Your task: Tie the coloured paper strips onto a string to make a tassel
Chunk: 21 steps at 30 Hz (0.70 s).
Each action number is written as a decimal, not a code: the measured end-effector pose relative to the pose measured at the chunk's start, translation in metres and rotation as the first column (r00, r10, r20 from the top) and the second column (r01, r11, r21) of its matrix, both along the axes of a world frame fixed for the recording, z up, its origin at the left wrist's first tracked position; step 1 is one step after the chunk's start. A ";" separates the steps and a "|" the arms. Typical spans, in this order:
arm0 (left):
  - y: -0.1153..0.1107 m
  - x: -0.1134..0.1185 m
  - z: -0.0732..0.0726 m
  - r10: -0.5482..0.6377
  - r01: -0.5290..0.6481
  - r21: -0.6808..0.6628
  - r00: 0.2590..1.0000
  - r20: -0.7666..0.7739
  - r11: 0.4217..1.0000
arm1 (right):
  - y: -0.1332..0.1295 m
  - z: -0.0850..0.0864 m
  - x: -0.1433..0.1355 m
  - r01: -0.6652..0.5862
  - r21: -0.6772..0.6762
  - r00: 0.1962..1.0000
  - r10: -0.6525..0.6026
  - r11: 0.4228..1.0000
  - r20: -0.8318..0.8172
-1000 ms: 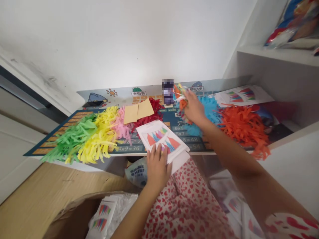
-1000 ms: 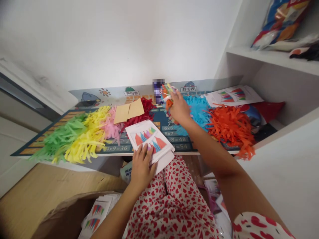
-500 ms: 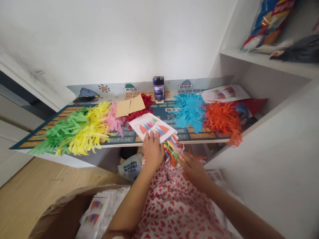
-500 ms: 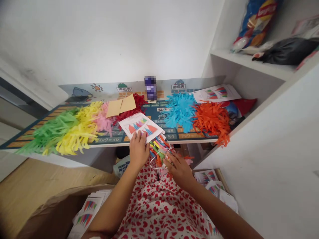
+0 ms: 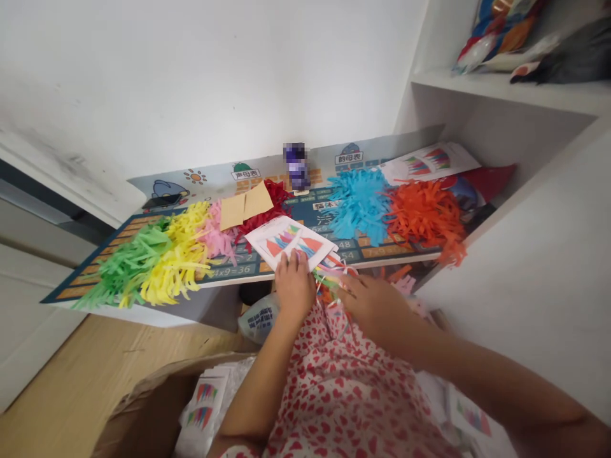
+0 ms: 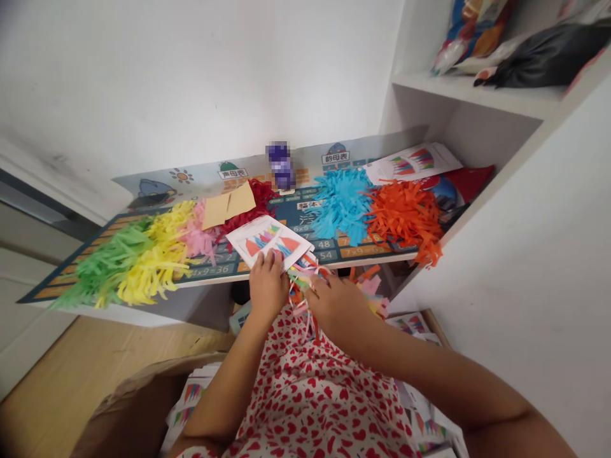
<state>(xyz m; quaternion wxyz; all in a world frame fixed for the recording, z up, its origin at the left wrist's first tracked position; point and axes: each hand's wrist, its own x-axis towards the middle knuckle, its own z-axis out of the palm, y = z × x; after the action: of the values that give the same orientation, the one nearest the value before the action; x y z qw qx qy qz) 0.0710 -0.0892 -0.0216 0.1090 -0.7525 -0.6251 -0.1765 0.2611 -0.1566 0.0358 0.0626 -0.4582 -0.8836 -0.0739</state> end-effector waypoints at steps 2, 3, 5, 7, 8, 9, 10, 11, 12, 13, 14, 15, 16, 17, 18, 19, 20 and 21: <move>0.001 0.000 0.003 -0.016 0.015 -0.017 1.000 -0.015 1.000 | 0.006 0.016 -0.006 0.047 -0.039 0.998 -0.046 0.998 0.046; 0.001 0.000 0.004 -0.020 0.020 -0.020 1.000 -0.019 1.000 | 0.009 0.020 -0.009 0.057 -0.053 0.997 -0.054 0.997 0.060; 0.003 0.000 0.005 -0.025 0.025 -0.022 0.999 -0.028 0.999 | 0.013 0.023 -0.016 0.030 -0.073 0.997 -0.025 0.997 0.067; 0.004 -0.001 0.005 -0.029 0.028 -0.026 0.999 -0.037 0.999 | 0.017 0.021 -0.020 -0.008 -0.087 0.998 0.013 0.996 0.060; 0.005 -0.001 0.006 -0.036 0.034 -0.030 0.998 -0.043 0.999 | 0.019 0.019 -0.020 -0.001 -0.098 0.999 0.007 0.995 0.053; 0.006 -0.002 0.006 -0.046 0.045 -0.033 0.998 -0.051 0.998 | 0.022 0.016 -0.019 0.018 -0.112 0.999 -0.014 0.994 0.042; 0.006 -0.003 0.006 -0.061 0.059 -0.035 0.996 -0.061 0.998 | 0.026 0.014 -0.017 0.047 -0.130 0.999 -0.044 0.990 0.024; 0.007 -0.004 0.007 -0.080 0.077 -0.035 0.994 -0.073 0.996 | 0.030 0.012 -0.013 0.079 -0.149 0.997 -0.079 0.986 0.001; 0.007 -0.006 0.007 -0.098 0.096 -0.035 0.991 -0.085 0.995 | 0.034 0.009 -0.009 0.101 -0.166 0.994 -0.107 0.981 -0.027; 0.007 -0.007 0.009 -0.115 0.112 -0.036 0.989 -0.097 0.993 | 0.038 0.007 -0.004 0.110 -0.178 0.991 -0.122 0.978 -0.056; 0.007 -0.007 0.010 -0.123 0.119 -0.040 0.987 -0.105 0.992 | 0.041 0.004 0.000 0.112 -0.187 0.989 -0.129 0.976 -0.078; 0.007 -0.008 0.012 -0.123 0.119 -0.047 0.986 -0.109 0.992 | 0.044 0.002 0.003 0.118 -0.193 0.986 -0.137 0.974 -0.091; 0.007 -0.009 0.014 -0.117 0.111 -0.057 0.987 -0.108 0.992 | 0.045 0.000 0.006 0.130 -0.196 0.984 -0.151 0.972 -0.095; 0.006 -0.009 0.016 -0.108 0.101 -0.071 0.989 -0.102 0.992 | 0.046 -0.001 0.007 0.143 -0.199 0.982 -0.164 0.970 -0.091; 0.006 -0.010 0.017 -0.099 0.091 -0.087 0.991 -0.093 0.992 | 0.045 -0.002 0.007 0.156 -0.200 0.981 -0.176 0.967 -0.086; 0.006 -0.010 0.019 -0.095 0.086 -0.102 0.992 -0.086 0.991 | 0.044 -0.002 0.007 0.167 -0.201 0.979 -0.187 0.965 -0.081; 0.005 -0.010 0.020 -0.095 0.086 -0.115 0.992 -0.080 0.990 | 0.043 -0.001 0.005 0.178 -0.203 0.977 -0.197 0.963 -0.080; 0.005 -0.010 0.021 -0.099 0.089 -0.123 0.992 -0.078 0.988 | 0.041 0.001 0.003 0.188 -0.208 0.975 -0.209 0.960 -0.081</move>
<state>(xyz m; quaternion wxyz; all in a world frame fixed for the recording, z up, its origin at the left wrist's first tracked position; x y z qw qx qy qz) 0.0611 -0.0840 -0.0007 0.0814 -0.7931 -0.5931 -0.1120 0.2642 -0.1152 0.0364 0.0539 -0.5517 -0.8317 0.0322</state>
